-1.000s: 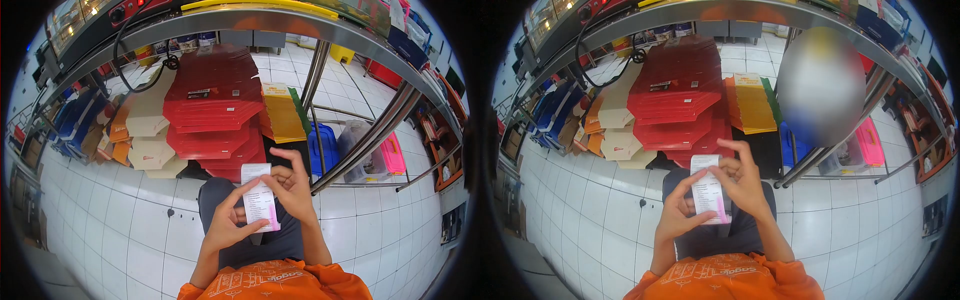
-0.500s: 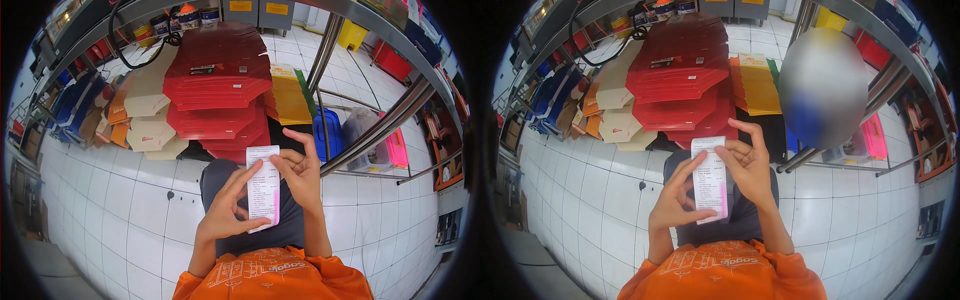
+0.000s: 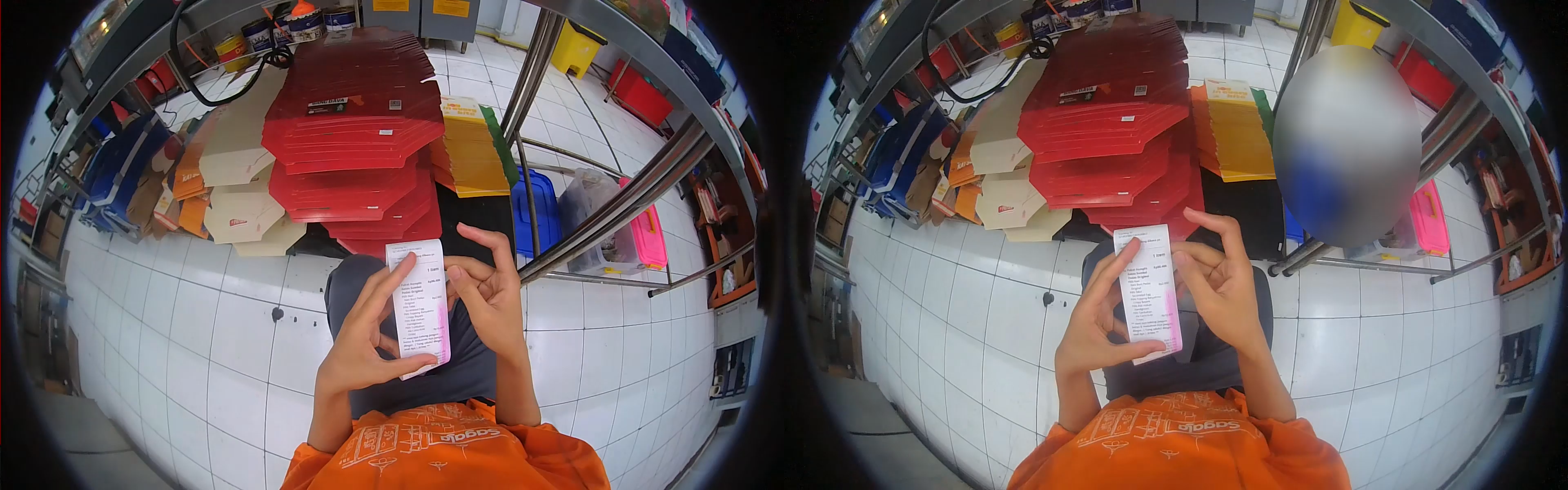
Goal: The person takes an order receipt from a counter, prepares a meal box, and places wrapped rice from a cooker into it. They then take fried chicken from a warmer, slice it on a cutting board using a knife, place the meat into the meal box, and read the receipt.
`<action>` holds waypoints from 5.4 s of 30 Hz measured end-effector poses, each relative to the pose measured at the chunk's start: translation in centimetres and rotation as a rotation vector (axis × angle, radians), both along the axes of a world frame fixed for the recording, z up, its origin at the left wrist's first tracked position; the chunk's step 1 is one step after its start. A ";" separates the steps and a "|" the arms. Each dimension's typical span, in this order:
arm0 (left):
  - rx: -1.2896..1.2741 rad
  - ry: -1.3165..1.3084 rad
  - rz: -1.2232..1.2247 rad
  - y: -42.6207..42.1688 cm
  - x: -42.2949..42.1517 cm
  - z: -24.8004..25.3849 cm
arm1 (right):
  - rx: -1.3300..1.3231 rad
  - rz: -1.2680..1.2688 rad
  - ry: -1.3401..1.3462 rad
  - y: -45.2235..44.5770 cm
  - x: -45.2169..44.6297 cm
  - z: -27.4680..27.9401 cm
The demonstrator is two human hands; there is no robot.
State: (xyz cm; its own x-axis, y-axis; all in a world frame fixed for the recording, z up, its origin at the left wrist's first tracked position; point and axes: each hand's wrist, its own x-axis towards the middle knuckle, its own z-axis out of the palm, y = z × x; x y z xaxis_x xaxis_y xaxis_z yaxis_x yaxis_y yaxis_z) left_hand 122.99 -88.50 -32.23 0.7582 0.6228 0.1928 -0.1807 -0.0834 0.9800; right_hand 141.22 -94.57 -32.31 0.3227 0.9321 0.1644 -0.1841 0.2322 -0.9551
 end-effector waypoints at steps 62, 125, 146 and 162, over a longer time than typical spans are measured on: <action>-0.018 -0.031 -0.026 1.7 -0.5 -2.0 | -0.103 -0.012 0.002 -0.7 -1.1 -0.8; -0.001 0.067 0.047 4.6 19.3 32.3 | -0.622 0.055 0.131 -11.6 15.7 36.6; -0.177 0.475 -0.074 13.0 39.5 31.8 | -0.687 -0.615 -0.356 -9.6 34.3 32.8; 0.430 0.476 0.379 10.5 46.0 32.1 | -0.689 -0.577 -0.364 -8.2 42.3 33.7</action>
State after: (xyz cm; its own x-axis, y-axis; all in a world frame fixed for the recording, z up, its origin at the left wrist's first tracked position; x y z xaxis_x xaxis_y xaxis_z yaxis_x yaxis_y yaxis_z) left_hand 169.02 -78.04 -0.14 0.5687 0.8020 0.1828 0.3729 -0.4494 0.8118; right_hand 183.56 -102.73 1.35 0.7984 0.5751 -0.1784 0.1164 -0.4381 -0.8914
